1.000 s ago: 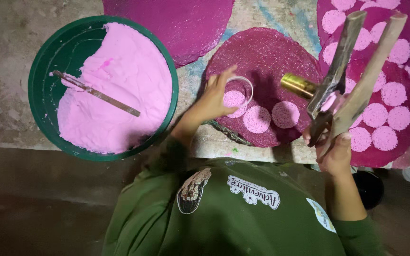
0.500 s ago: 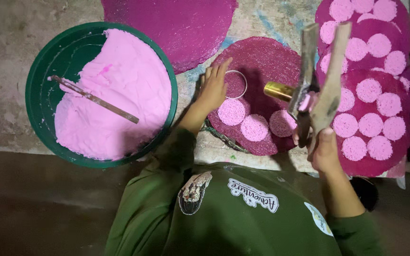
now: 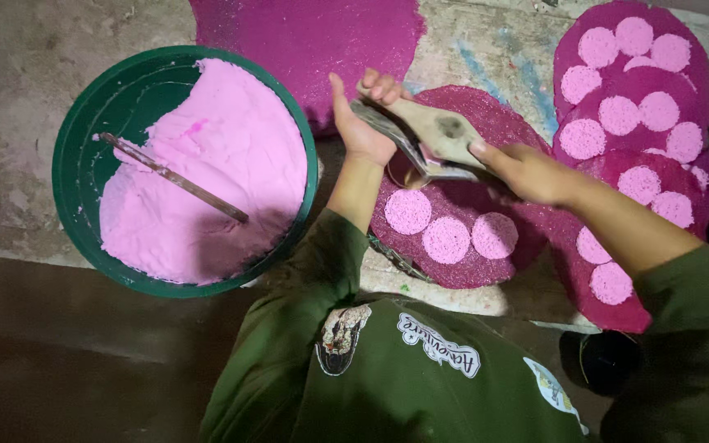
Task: The person repeatedly scoops pink paste into a handheld metal mold, taps it to release a circular disc onto a glittery pink mat, and then scrapes the mold clean with a stick. The discs accumulate on the mat throughout the clip.
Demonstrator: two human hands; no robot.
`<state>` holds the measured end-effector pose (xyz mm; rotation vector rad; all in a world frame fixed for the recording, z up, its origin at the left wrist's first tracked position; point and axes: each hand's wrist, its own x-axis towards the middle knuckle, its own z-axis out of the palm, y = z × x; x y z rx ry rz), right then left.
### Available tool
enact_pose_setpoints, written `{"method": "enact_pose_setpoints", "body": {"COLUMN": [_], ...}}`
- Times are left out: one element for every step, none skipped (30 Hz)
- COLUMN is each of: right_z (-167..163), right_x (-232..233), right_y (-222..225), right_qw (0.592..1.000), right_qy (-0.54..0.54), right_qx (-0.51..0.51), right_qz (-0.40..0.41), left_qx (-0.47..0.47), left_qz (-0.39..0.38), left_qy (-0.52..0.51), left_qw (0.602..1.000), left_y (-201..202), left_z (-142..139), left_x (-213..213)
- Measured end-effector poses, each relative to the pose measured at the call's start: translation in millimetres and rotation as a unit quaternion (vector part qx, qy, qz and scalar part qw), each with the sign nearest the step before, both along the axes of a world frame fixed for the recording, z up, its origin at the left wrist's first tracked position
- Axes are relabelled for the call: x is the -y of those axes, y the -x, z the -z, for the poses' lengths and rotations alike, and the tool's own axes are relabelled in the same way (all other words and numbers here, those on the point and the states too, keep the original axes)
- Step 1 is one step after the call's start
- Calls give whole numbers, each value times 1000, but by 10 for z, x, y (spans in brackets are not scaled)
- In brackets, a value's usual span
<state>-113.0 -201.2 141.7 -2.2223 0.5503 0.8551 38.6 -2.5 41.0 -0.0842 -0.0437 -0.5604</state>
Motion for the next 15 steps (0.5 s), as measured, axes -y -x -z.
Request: {"method": "enact_pose_setpoints", "body": {"right_z": [-31, -46, -43, -25, -2, 21, 39, 50, 50, 40, 20, -9, -42, -77, -109], "right_x": [-61, -124, -191, -258, -317, -366, -401, -422, -428, -420, -404, -378, -349, -320, -294], "right_y": [-73, -123, -160, -183, -191, -186, -170, -154, -136, -118, -104, -94, -89, -88, -89], "right_qw": [999, 995, 993, 991, 988, 989, 989, 990, 992, 994, 995, 995, 994, 994, 989], "right_qy": [33, 67, 70, 72, 74, 68, 63, 58, 55, 54, 53, 62, 71, 81, 110], "right_qx": [23, 46, 64, 82, 100, 103, 108, 111, 93, 75, 58, 54, 50, 47, 61], "right_qz": [-26, -53, -65, -77, -88, -82, -75, -68, -67, -66, -65, -64, -64, -64, -75], "left_qx": [-6, -13, -1, 10, 20, 17, 14, 11, 6, 1, -3, -19, -34, -49, -44], "left_qz": [-8, -16, -29, -42, -54, -56, -57, -58, -54, -49, -44, -43, -42, -41, -41], "left_qy": [15, 31, 17, 2, -13, -21, -29, -37, -31, -24, -17, -13, -9, -4, 5], "left_qw": [1000, 999, 999, 999, 998, 998, 998, 998, 998, 999, 999, 999, 999, 998, 998], "left_y": [-42, -79, -114, -145, -164, -172, -167, -154, -131, -101, -77, -47, -22, -11, -14], "left_z": [39, 80, 121, 162, 202, 243, 283, 323, 362, 400, 434, 466, 493, 512, 524], "left_x": [-25, -55, -91, -135, -177, -219, -252, -271, -274, -257, -226, -173, -102, -32, 35]}}
